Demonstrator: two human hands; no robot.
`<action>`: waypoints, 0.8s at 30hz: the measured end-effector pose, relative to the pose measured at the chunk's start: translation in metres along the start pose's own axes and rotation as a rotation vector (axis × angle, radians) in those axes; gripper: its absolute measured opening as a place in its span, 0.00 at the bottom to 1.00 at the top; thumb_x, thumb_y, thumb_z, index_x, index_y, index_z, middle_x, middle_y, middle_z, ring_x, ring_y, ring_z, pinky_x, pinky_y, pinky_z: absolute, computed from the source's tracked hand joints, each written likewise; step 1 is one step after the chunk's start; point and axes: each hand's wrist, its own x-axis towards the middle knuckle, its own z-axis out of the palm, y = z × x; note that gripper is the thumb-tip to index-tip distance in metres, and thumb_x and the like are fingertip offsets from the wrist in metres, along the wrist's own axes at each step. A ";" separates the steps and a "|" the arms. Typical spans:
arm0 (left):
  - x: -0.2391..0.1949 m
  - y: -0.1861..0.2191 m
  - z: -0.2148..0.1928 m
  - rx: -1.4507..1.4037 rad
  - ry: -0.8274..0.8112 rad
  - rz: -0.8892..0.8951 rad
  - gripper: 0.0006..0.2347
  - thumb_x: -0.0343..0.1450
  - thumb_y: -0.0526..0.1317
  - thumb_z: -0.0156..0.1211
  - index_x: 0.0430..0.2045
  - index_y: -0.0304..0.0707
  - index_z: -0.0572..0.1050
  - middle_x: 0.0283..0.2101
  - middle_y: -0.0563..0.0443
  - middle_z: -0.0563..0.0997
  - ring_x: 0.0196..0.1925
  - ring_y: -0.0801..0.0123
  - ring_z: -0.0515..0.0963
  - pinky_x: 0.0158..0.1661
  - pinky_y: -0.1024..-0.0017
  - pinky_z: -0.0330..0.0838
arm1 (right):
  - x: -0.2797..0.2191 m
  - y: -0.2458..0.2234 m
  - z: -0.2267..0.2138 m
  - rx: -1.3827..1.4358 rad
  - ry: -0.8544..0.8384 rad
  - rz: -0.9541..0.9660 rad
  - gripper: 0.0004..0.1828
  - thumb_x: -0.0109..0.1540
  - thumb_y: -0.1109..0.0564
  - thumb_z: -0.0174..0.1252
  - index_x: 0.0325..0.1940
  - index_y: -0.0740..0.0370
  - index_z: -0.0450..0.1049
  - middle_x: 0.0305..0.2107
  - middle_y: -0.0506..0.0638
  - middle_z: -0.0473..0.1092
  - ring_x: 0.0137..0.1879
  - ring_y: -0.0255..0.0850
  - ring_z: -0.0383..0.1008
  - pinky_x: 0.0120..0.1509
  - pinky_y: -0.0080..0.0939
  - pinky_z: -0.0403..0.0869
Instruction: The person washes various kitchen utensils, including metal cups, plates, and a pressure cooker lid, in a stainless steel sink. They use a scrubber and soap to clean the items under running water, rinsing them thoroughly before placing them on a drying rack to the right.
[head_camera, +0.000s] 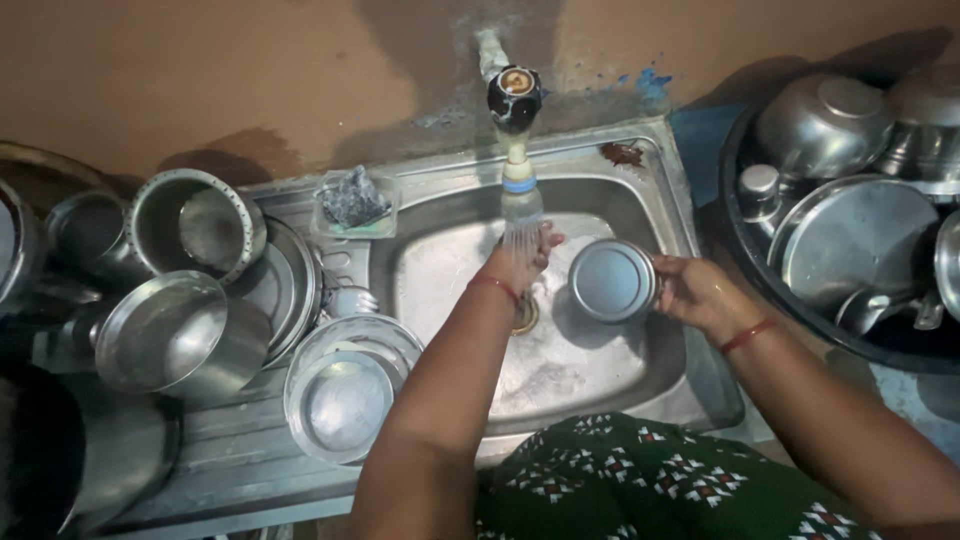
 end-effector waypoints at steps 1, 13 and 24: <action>-0.010 0.011 0.019 -0.032 -0.046 -0.066 0.10 0.75 0.39 0.54 0.44 0.32 0.76 0.35 0.35 0.85 0.24 0.73 0.78 0.19 0.83 0.65 | -0.002 0.004 0.000 -0.040 0.038 0.027 0.14 0.70 0.56 0.43 0.53 0.64 0.70 0.41 0.54 0.75 0.41 0.44 0.77 0.46 0.49 0.77; -0.104 0.045 0.073 1.922 0.111 0.158 0.26 0.79 0.57 0.50 0.33 0.25 0.82 0.38 0.26 0.82 0.44 0.42 0.81 0.47 0.59 0.71 | 0.059 0.033 0.107 -0.819 -0.383 -0.158 0.12 0.70 0.53 0.53 0.41 0.64 0.76 0.33 0.45 0.72 0.40 0.35 0.66 0.49 0.38 0.68; -0.119 0.039 0.065 0.162 0.467 0.096 0.25 0.75 0.59 0.43 0.44 0.33 0.78 0.34 0.48 0.81 0.31 0.64 0.79 0.30 0.67 0.74 | -0.030 0.029 0.226 -1.273 -0.199 -1.153 0.19 0.64 0.56 0.53 0.56 0.70 0.71 0.51 0.69 0.70 0.56 0.65 0.69 0.62 0.57 0.68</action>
